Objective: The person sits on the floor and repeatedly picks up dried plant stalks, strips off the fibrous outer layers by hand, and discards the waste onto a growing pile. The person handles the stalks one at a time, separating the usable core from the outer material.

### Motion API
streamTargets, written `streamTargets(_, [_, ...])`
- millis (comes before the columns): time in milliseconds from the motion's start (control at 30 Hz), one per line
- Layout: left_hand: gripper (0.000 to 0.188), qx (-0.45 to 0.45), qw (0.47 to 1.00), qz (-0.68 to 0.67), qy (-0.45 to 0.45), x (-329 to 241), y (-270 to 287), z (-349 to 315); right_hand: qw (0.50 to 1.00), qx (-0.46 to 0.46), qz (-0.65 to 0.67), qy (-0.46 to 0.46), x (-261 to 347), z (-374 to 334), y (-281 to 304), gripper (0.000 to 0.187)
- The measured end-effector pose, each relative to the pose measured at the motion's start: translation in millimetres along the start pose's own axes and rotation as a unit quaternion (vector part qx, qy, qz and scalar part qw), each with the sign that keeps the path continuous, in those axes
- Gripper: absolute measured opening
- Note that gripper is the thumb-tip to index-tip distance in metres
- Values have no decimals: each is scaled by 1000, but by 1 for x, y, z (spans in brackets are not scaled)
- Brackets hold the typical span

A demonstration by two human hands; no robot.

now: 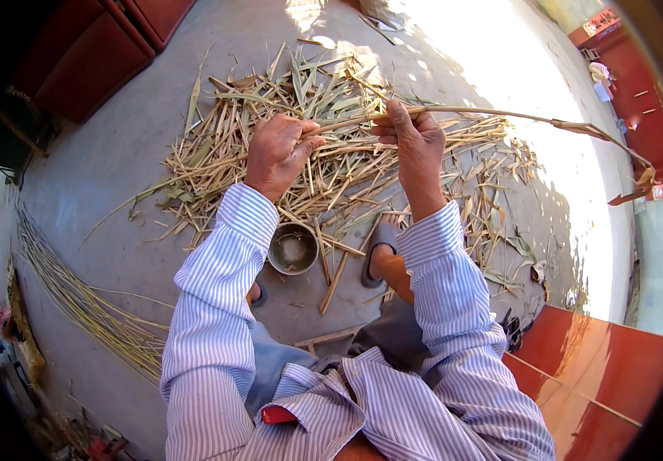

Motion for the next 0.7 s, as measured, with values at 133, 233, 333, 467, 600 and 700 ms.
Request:
streamTargets(133, [17,-1,986,-120,115,6,-9,0,1000,4,-5,10,1,-3,-2,33])
streamTargets(233, [18,-93,852,-410,310,18,-1,4,1000,-4,16,-10,-5,3,6,31])
streamTargets(333, [21,-140,873,-350,311,50,39,13,999,-27,17,-12,-3,9,17,31])
streamTargets(467, [27,-248,871,-252,342,99,78,-3,999,-41,25,-20,-4,12,33,31])
streamTargets(600, [39,-25,954,280,102,72,84,3,999,-45,23,-22,-6,14,37,31])
streamTargets(700, [40,104,986,118,48,54,39,0,998,-43,31,-26,-4,13,35,31])
Point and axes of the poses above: each hand's wrist, its own z-axis towards the middle knuckle, its own y-axis out of the back of the hand, x = y × z, the point moved 5 cm from there along z, towards the middle knuckle, and after that the axes turned 2 degrees about -y, right-handed, at the moved point
